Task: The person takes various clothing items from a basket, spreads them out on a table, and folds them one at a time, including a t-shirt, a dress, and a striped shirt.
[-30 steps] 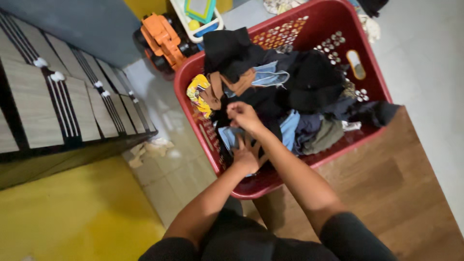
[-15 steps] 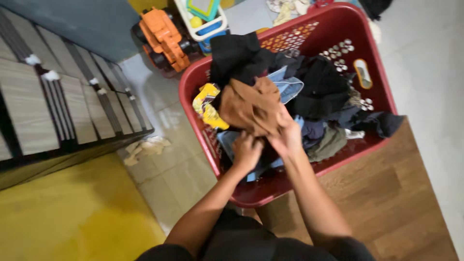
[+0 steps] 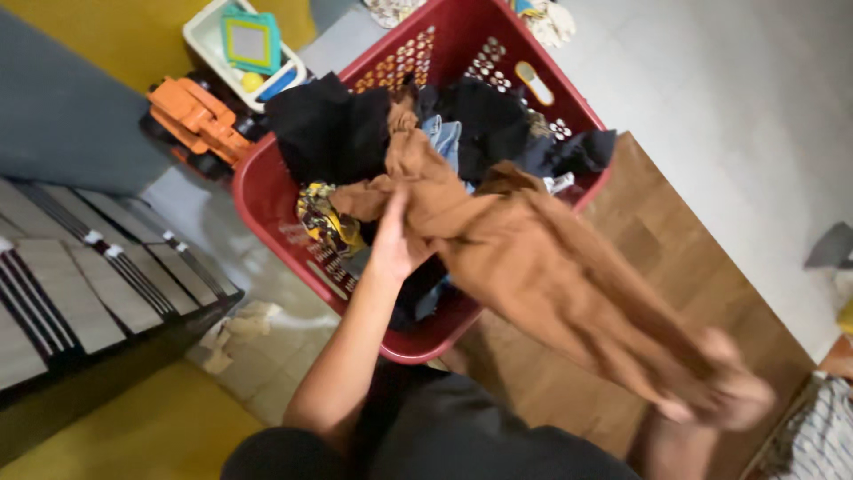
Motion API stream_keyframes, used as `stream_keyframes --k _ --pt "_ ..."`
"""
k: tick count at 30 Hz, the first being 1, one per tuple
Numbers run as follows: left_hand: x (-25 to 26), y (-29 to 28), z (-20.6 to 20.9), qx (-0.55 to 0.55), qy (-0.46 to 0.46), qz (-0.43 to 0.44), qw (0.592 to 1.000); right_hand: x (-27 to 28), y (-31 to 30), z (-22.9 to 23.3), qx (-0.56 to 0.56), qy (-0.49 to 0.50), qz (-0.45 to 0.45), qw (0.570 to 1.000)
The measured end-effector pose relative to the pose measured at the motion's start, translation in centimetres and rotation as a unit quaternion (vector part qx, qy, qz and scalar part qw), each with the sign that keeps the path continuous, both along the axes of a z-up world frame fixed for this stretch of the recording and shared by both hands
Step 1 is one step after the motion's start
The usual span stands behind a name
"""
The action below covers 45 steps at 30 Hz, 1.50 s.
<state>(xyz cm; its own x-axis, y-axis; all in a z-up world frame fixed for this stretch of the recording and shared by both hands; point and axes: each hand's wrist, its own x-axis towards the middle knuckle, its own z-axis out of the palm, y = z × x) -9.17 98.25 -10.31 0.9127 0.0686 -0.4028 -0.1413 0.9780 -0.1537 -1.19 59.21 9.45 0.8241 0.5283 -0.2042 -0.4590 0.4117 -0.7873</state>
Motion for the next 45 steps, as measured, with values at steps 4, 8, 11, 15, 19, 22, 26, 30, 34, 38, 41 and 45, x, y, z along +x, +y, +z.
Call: stream_keyframes --k 4,8,11,15,19,22,26,30,34,38,41,45 --pt "1.4 -5.5 3.6 0.189 0.000 -0.156 0.970 1.1 -9.6 1.2 -0.122 -0.077 -0.154 0.977" --pt "2.2 -14.7 3.4 0.315 -0.088 -0.243 0.913 -0.5 -21.8 -0.2 -0.294 -0.110 -0.317 0.895" --pt "0.3 -21.6 -1.5 0.422 -0.143 -0.363 0.818 -1.6 -30.5 -4.1 -0.447 -0.091 -0.397 0.797" --pt "-4.4 -29.3 -7.8 0.677 -0.269 -0.505 0.463 -5.4 -38.3 -11.0 -0.633 -0.017 -0.409 0.657" --pt "-7.3 -32.7 -8.5 0.732 -0.196 -0.496 0.425 -10.4 -44.5 -15.5 -0.753 0.032 -0.372 0.542" --pt "-6.7 -33.6 -5.8 0.767 -0.160 -0.443 0.436 -13.4 -48.0 -18.4 -0.797 0.051 -0.356 0.485" --pt "-4.9 -36.3 -0.6 0.839 -0.022 -0.412 0.355 -18.8 -53.9 -21.4 -0.839 0.063 -0.350 0.412" --pt "-3.2 -40.3 2.1 0.952 0.031 -0.141 0.271 -18.0 -56.6 -23.3 -0.851 -0.047 -0.339 0.399" --pt "-1.7 -41.7 -4.1 0.978 0.102 -0.071 0.169 -13.6 -52.7 -22.4 -0.728 -0.174 -0.278 0.602" --pt "-2.8 -41.6 -9.9 0.799 0.162 -0.255 0.520 -6.0 -46.8 -20.7 -0.637 -0.184 -0.233 0.711" --pt "-5.9 -40.6 -9.5 0.666 0.224 -0.249 0.666 -0.6 -43.1 -20.6 -0.629 -0.283 -0.201 0.696" --pt "-9.8 -37.7 -8.4 0.746 0.179 -0.201 0.609 3.1 -38.7 -21.3 -0.573 -0.499 -0.218 0.613"
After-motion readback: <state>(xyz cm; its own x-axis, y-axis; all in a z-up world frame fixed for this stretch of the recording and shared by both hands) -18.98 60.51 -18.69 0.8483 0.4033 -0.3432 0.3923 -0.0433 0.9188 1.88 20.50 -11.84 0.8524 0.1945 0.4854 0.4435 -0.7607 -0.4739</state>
